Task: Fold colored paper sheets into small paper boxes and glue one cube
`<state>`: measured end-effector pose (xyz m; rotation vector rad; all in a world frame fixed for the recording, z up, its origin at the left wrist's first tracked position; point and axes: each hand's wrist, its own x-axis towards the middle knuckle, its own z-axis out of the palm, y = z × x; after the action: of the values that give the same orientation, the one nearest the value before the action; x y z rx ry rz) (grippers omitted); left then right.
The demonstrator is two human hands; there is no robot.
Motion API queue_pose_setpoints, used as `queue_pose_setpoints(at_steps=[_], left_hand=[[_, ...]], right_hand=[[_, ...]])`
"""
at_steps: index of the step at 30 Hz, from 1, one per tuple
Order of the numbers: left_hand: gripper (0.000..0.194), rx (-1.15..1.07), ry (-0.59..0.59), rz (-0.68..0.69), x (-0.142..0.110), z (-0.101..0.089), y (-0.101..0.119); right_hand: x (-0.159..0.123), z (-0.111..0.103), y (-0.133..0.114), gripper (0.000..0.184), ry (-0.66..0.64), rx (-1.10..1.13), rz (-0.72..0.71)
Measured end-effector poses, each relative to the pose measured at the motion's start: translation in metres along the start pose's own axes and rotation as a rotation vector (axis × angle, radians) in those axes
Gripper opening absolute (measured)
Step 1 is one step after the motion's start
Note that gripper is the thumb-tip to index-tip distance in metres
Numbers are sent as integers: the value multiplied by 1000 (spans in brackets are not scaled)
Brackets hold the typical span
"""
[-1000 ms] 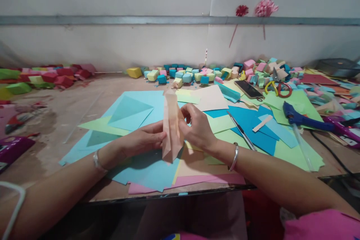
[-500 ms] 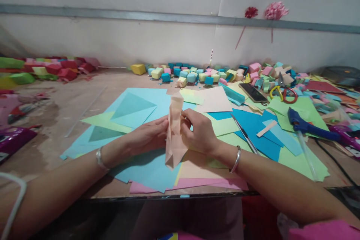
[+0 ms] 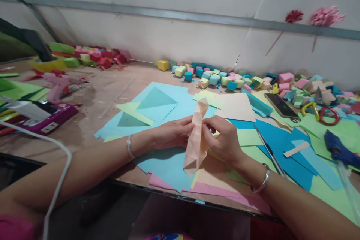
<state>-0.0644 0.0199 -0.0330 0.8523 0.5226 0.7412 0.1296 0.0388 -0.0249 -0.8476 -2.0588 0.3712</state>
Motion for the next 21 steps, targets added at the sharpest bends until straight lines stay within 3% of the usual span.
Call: queue_pose_setpoints(at_steps=[6, 10, 13, 17, 21], left_hand=[[48, -3, 57, 30, -3, 8, 4], [42, -9, 51, 22, -2, 7, 5], [40, -7, 10, -21, -2, 3, 5], [39, -20, 4, -42, -2, 1, 7], [36, -4, 26, -39, -3, 1, 8]], right_hand=[[2, 0, 3, 16, 2, 53, 38], [2, 2, 1, 11, 10, 37, 57], [2, 4, 0, 6, 23, 125, 191], [5, 6, -2, 28, 26, 386, 424], [8, 3, -5, 16, 26, 340, 398]])
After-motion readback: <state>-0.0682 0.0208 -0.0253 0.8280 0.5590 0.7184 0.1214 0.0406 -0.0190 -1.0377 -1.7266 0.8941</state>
